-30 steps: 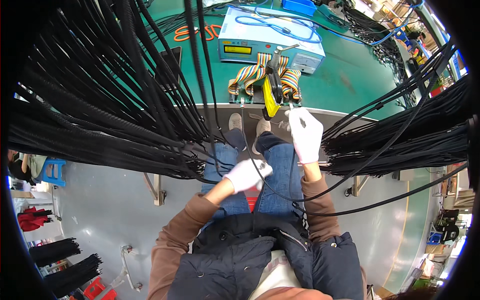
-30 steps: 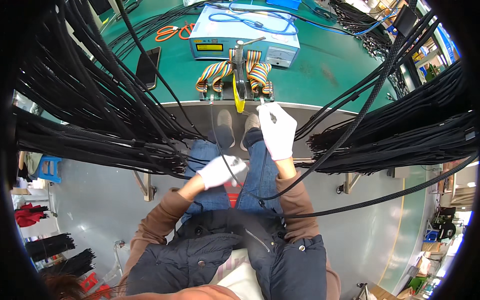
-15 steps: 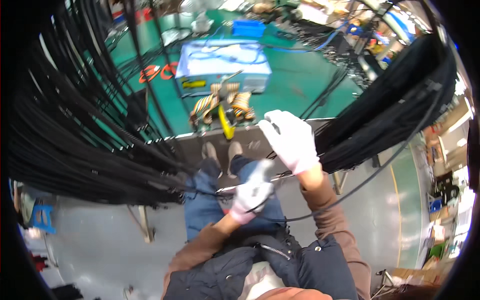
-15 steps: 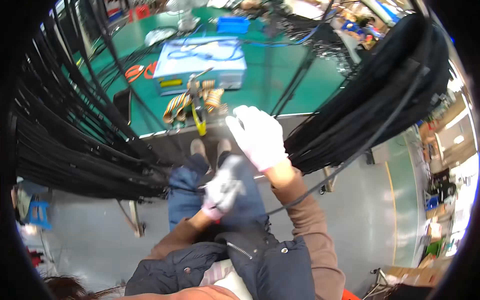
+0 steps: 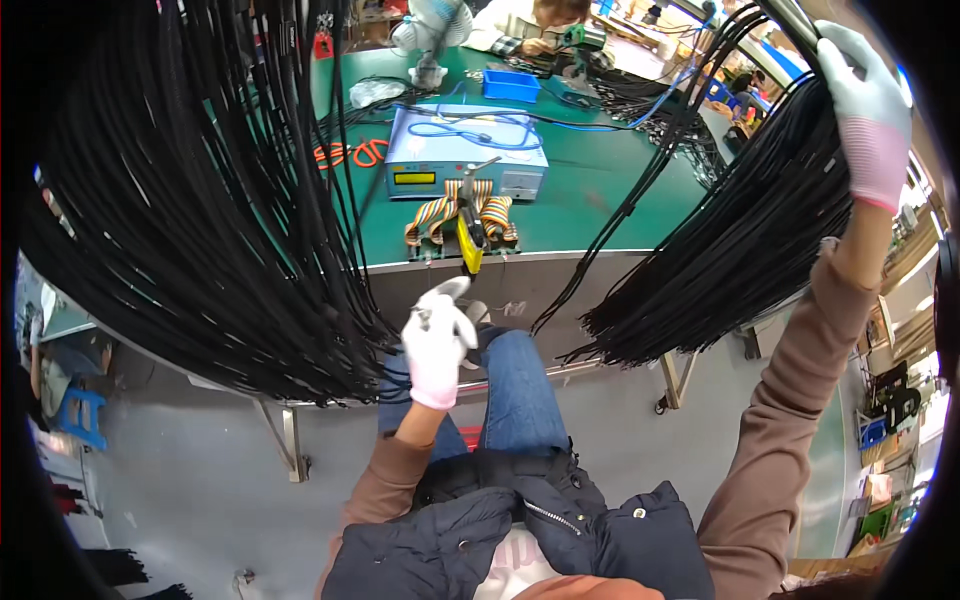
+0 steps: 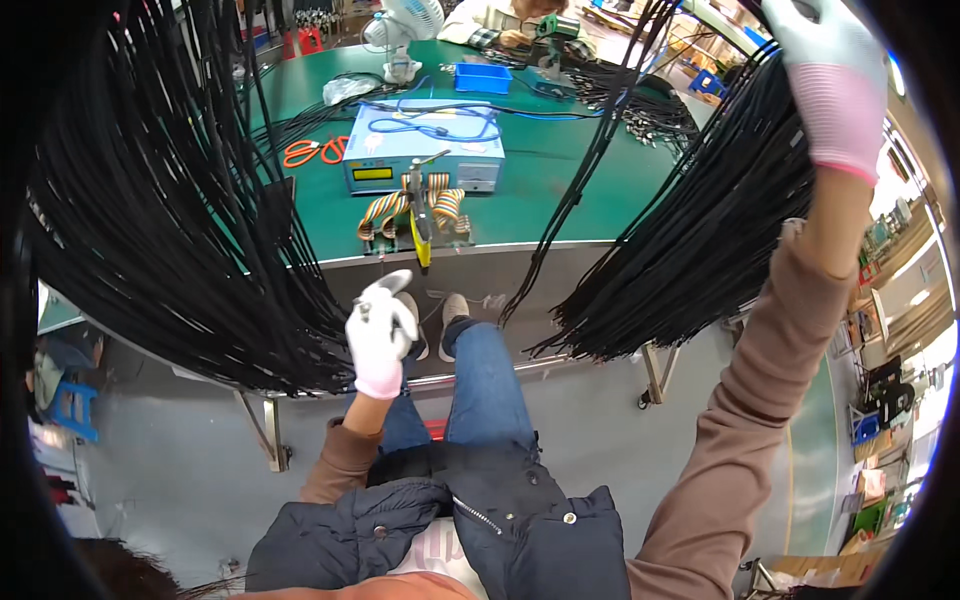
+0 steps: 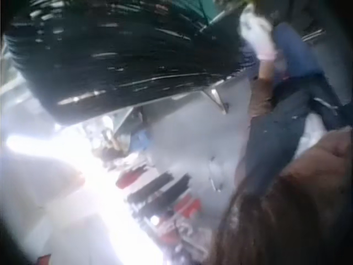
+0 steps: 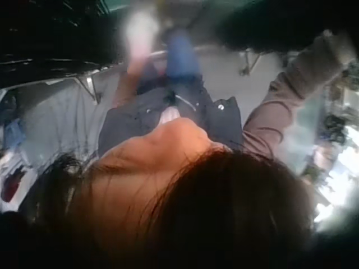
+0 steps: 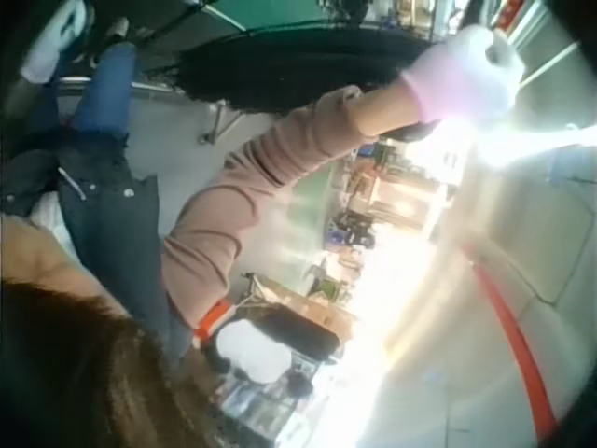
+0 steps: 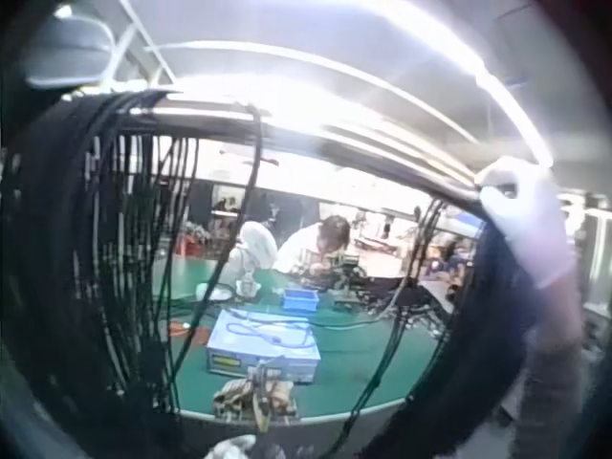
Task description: The person tests cables by plugging their ends into a testing machine and hangs bundles of cables across a metal rack by hand.
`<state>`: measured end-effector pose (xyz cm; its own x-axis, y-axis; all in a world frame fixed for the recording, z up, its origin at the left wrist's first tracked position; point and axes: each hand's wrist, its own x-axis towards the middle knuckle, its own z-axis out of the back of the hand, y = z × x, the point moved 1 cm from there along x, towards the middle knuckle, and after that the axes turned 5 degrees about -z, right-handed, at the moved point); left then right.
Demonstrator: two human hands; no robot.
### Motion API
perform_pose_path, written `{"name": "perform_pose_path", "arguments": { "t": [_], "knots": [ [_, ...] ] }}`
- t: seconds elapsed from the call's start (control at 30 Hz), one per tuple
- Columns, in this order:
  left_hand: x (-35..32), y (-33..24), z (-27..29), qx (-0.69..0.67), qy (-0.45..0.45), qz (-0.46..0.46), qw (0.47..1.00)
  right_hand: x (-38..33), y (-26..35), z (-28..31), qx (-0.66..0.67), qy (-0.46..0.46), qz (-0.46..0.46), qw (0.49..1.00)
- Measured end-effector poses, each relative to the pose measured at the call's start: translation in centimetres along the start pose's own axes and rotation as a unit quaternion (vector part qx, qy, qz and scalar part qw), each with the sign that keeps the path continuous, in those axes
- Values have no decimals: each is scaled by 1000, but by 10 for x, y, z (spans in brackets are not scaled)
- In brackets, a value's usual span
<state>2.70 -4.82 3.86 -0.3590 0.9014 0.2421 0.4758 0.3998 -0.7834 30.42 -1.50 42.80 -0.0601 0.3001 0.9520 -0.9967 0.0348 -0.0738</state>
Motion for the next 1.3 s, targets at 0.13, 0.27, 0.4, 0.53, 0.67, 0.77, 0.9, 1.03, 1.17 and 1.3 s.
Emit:
{"name": "perform_pose_path", "arguments": {
  "t": [0.13,0.27,0.4,0.53,0.67,0.77,0.9,1.03,1.17,1.3],
  "knots": [
    [-4,-6,-16,73,129,62,987,12,6,-1,242,116,18,963],
    [6,-12,-19,78,70,83,991,-25,53,-4,351,-8,-40,936],
    [29,3,15,107,-10,-14,994,-102,94,-57,515,8,-140,846],
    [54,1,35,279,-49,-12,959,-238,131,-121,669,384,-272,575],
    [75,19,50,373,56,-21,926,-337,130,-168,567,422,-370,603],
    [81,20,38,383,31,52,922,-356,145,-181,570,458,-436,525],
    [74,27,41,382,29,44,923,-362,156,-167,589,464,-462,474],
    [55,28,50,372,34,12,928,-370,155,-164,609,422,-426,520],
    [27,21,56,369,35,17,929,-381,148,-154,592,293,-298,689],
    [17,28,61,458,100,56,881,-356,152,-120,613,398,-422,535]
  ]
}}
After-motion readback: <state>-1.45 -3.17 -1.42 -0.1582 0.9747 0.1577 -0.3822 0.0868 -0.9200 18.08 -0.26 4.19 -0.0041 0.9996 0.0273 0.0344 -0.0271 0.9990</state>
